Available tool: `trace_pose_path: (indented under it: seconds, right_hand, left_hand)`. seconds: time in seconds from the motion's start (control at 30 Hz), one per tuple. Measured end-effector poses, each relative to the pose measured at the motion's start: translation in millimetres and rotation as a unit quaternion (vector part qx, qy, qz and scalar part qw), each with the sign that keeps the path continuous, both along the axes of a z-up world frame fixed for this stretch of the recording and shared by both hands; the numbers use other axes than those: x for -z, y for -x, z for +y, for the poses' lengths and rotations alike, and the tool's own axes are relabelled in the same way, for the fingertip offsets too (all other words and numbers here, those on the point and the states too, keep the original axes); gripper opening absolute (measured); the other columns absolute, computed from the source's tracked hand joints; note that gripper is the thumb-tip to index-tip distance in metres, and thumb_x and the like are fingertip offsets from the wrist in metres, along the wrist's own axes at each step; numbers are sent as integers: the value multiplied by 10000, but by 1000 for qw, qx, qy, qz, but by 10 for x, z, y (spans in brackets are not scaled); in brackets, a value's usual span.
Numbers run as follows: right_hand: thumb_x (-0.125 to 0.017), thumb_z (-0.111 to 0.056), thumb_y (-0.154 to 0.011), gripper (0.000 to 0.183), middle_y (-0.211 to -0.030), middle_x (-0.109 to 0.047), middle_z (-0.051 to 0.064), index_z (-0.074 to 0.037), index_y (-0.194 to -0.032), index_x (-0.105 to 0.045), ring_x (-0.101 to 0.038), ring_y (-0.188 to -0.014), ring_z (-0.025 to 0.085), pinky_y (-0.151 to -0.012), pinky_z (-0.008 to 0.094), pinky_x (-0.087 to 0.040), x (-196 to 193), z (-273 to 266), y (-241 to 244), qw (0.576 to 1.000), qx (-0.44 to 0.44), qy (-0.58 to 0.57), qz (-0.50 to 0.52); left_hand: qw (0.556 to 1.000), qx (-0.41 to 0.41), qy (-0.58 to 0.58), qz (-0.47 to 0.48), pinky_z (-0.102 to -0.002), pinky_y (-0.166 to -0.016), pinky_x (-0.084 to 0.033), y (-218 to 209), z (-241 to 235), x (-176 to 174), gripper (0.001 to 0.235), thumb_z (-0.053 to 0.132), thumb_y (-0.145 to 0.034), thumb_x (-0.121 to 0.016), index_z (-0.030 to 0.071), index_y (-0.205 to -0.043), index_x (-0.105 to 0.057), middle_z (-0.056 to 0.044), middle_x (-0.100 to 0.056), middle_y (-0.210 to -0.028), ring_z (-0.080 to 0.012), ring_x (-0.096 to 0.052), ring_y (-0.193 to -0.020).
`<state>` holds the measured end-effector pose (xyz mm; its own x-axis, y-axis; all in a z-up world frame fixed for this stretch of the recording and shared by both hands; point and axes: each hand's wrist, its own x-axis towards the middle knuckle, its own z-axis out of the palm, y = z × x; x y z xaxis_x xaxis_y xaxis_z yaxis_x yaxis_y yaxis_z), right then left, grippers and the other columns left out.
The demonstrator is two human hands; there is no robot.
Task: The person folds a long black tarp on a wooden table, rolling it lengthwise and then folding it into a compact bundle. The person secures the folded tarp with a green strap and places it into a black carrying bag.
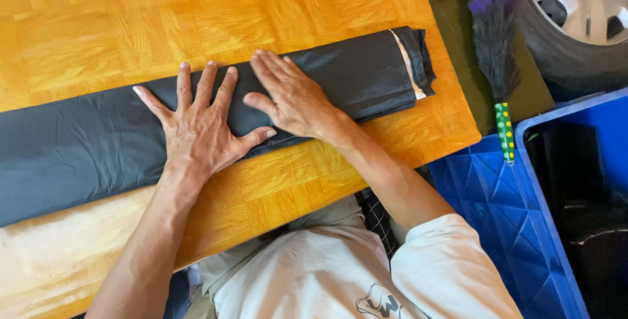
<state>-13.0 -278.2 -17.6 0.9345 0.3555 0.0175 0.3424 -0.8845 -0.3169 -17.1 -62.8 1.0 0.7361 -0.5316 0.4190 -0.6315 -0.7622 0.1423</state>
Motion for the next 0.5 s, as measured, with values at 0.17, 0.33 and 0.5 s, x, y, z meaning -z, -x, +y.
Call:
trace_pose_path:
  seconds: [0.17,0.33,0.5]
  right_hand:
    - [-118,-634,-1035,855,-1691,-122,212,-3,-1611,-99,-132,-1587,335,-1278,481,-96,3,-712,120,995,93,41,7]
    - [-46,-677,-987,926,-1690,-67,226,6,-1611,-65,-72,-1579,351,-1259,450,-50,-109,-1260,220,968,227,96,55]
    - [-141,-652,-1052,912,-1651,-240,266,93,-1573,-215,-197,-1547,367,-1250,532,-77,-125,-1263,247,967,236,100,-9]
  left_hand:
    - [1000,-3,0,-4,-910,-973,-54,-1,-18,-21,1107,946,-902,-345,104,-1577,-592,-138,-547,-1584,-468,-393,-1489]
    - [1000,-4,-6,-15,-910,-962,-74,10,-22,-31,1107,946,-912,-338,94,-1561,-617,-129,-550,-1572,-459,-398,-1484]
    - [1000,-7,-14,-3,-915,-958,-72,18,-23,-49,1149,972,-863,-355,94,-1564,-597,-129,-527,-1571,-469,-390,-1470]
